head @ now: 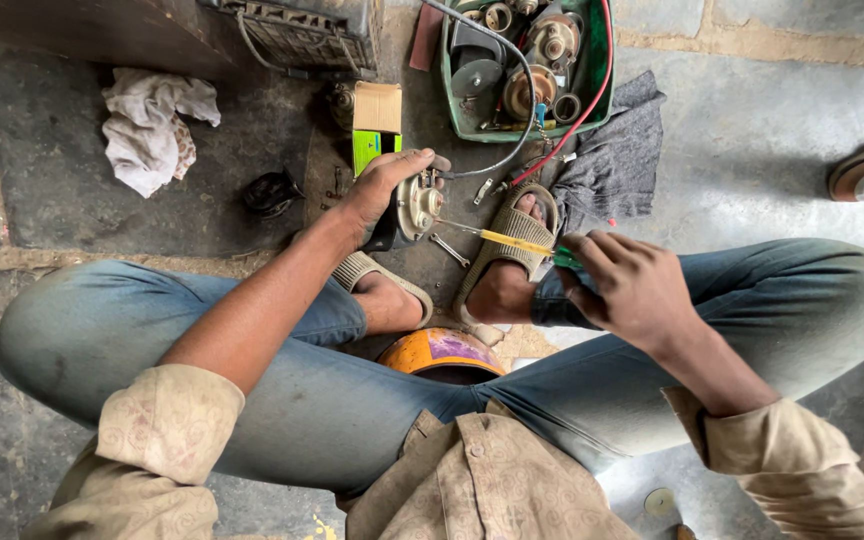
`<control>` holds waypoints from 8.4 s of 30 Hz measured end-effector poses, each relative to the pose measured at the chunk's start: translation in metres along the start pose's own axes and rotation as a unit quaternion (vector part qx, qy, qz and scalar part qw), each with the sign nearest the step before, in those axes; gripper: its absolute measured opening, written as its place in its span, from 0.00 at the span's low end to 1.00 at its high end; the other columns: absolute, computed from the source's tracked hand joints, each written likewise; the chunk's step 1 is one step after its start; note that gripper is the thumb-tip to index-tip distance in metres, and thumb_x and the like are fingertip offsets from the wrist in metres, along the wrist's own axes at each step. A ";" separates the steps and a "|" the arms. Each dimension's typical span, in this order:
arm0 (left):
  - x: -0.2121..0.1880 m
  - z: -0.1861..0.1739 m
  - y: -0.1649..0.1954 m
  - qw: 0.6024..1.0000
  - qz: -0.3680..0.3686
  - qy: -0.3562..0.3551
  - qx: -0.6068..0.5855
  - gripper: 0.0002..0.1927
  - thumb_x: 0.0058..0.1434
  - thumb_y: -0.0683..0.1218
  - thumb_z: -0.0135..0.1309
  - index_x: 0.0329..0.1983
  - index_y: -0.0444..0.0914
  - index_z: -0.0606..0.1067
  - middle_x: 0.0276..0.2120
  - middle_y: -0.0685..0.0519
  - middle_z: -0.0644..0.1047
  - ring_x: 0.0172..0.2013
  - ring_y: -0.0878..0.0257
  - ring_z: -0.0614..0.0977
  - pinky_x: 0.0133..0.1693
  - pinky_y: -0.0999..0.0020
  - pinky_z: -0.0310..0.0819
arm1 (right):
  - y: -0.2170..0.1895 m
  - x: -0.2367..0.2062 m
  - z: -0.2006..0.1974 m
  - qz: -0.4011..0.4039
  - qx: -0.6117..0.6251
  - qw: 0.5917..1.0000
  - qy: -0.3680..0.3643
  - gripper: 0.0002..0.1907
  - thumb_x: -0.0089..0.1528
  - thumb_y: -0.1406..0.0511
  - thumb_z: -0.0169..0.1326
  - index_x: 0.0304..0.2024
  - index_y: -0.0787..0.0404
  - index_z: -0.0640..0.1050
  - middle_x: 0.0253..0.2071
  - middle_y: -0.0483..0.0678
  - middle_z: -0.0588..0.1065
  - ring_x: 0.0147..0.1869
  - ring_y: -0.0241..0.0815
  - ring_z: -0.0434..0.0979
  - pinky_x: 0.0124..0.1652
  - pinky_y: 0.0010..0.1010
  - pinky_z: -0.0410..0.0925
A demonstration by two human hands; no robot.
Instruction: The person sits on the floor and uses a screwdriver to adjust and tighten screws on a small electrical component. They rotate the device to access different sides and continue making adjustments throughout the clip.
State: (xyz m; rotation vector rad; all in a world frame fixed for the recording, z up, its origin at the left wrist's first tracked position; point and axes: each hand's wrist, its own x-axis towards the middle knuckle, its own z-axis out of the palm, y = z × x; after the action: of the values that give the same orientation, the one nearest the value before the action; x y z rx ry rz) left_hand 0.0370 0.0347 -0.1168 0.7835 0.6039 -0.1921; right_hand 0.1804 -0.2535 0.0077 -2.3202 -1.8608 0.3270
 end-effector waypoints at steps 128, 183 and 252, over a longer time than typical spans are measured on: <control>-0.012 0.013 0.031 0.985 0.078 -0.066 0.138 0.18 0.67 0.53 0.52 0.47 0.35 0.80 0.37 0.53 0.80 0.40 0.67 0.79 0.44 0.72 0.73 | 0.019 0.136 0.119 0.614 0.318 0.713 0.120 0.17 0.59 0.54 0.63 0.39 0.60 0.79 0.39 0.56 0.82 0.41 0.50 0.83 0.40 0.38 0.73; -0.013 0.015 0.024 0.991 -0.017 -0.117 -0.059 0.26 0.66 0.56 0.50 0.61 0.34 0.72 0.39 0.49 0.77 0.41 0.59 0.82 0.42 0.57 0.83 | -0.001 0.116 0.095 0.331 0.789 0.461 0.237 0.06 0.69 0.64 0.57 0.44 0.58 0.75 0.28 0.41 0.74 0.23 0.29 0.71 0.23 0.20 0.63; -0.005 0.019 0.009 0.999 0.010 -0.040 -0.015 0.23 0.68 0.59 0.51 0.50 0.34 0.77 0.38 0.52 0.81 0.35 0.67 0.83 0.37 0.72 0.79 | -0.066 0.132 0.075 0.206 0.712 0.589 0.323 0.11 0.67 0.70 0.61 0.49 0.65 0.74 0.43 0.48 0.79 0.44 0.33 0.78 0.46 0.25 0.72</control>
State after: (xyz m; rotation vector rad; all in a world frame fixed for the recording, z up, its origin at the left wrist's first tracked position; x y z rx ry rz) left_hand 0.0448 0.0273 -0.0987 0.7486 0.5224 -0.1936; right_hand 0.1256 -0.1120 -0.0579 -1.2241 -0.2262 0.5870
